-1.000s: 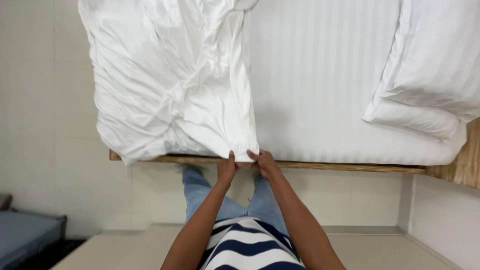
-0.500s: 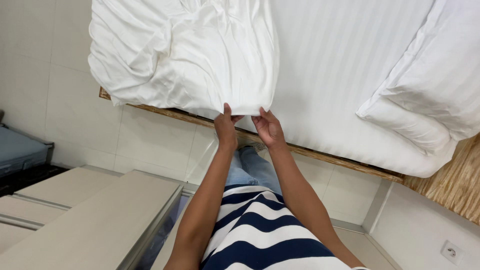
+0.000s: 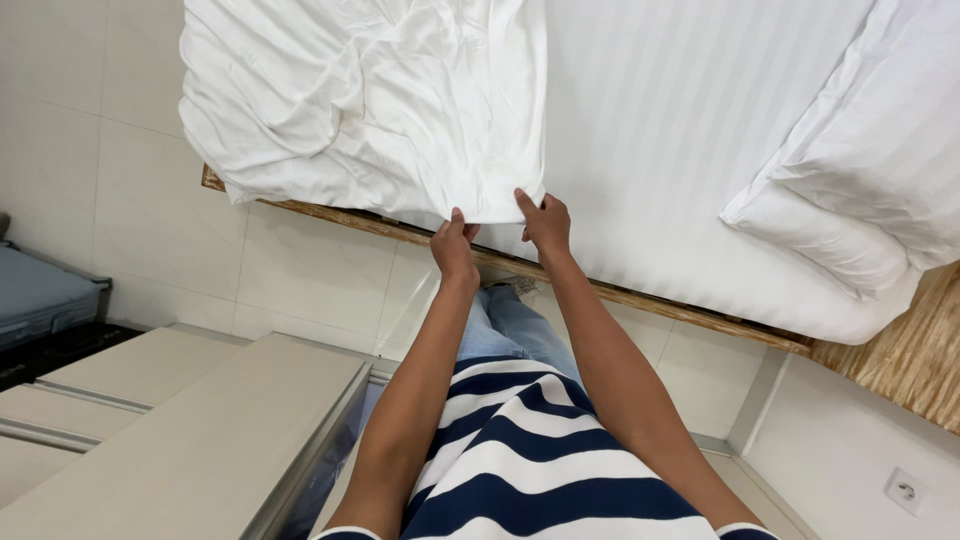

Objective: The person spreads and smooths a white duvet and bedsheet over a mattress, tucking in the edges around the frame and adjusting the fabric to cover the pillows.

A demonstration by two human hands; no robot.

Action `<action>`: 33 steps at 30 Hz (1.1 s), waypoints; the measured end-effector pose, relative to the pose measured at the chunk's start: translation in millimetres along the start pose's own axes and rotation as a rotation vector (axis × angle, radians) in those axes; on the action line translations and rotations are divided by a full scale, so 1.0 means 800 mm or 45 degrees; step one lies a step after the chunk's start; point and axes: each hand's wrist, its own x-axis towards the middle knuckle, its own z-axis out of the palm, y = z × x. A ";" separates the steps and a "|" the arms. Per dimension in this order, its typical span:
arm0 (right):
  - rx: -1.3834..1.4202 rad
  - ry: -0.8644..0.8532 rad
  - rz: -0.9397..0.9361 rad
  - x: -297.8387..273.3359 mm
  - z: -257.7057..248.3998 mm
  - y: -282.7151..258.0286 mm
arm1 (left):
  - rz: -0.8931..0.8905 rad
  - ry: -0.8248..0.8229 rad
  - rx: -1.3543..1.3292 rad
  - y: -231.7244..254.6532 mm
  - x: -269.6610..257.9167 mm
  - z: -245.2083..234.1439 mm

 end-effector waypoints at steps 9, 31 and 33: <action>0.835 0.013 0.598 0.033 0.036 0.032 | -0.146 -0.135 -0.261 0.074 0.011 0.013; 0.158 0.454 -0.068 0.006 0.068 -0.121 | 0.138 -0.159 0.436 0.222 0.149 0.002; -0.107 0.419 -0.115 0.007 0.069 -0.141 | 0.055 -0.160 0.339 0.250 0.132 0.016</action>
